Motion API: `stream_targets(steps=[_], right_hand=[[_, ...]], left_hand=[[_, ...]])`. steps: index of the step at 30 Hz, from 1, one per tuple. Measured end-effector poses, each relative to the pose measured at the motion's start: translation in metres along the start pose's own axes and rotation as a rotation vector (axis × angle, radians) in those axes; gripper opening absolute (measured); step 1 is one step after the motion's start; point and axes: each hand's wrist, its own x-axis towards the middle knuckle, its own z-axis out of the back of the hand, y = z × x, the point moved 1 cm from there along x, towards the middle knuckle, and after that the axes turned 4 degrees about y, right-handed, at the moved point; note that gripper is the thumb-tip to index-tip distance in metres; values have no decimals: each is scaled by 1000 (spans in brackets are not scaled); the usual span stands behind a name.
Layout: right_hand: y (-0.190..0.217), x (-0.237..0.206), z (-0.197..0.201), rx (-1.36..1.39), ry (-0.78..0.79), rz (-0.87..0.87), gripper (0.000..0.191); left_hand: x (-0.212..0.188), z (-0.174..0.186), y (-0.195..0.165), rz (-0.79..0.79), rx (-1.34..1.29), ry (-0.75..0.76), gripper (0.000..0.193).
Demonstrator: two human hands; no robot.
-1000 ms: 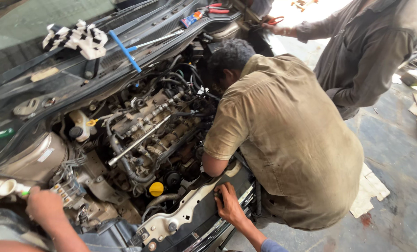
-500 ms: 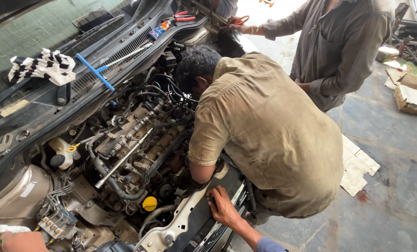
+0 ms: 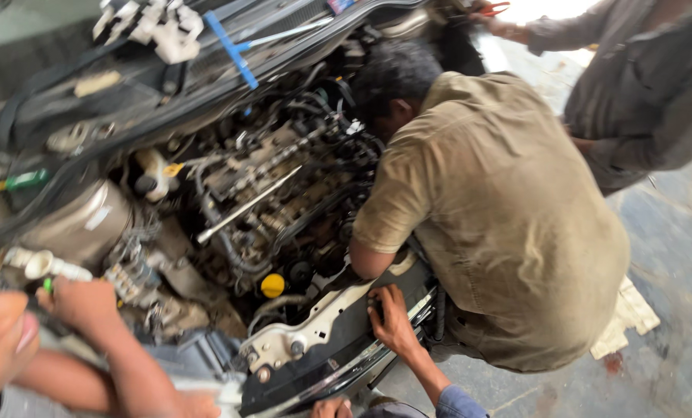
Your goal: The person works on a car engine with the hood open, using a ratchet and screwdriver to loosen and remove bolts and connectors from the engine block. Another person assists by holding parts and handing tools.
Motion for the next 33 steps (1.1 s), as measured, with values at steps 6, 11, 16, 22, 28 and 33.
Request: stream_targets(steps=[6, 11, 16, 22, 28, 33], right_hand=[[-14, -10, -20, -119, 82, 155, 25], [-16, -1, -66, -141, 336, 464, 24], [-17, 20, -130, -172, 352, 397, 31], [-52, 16, -167, -280, 337, 180, 20], [-54, 9, -194, -200, 49, 211, 14], [-28, 66, -208, -25, -147, 268, 12]], left_hand=[[-239, 16, -103, -417, -1219, 555, 19], [-290, -67, -104, -458, -1351, 601, 19], [-222, -111, -122, -466, -1417, 384, 18], [-136, -129, -174, -503, -1546, 150, 13], [-83, -185, -214, -561, -1582, -90, 11], [-67, -200, -197, -305, -1701, -132, 17]])
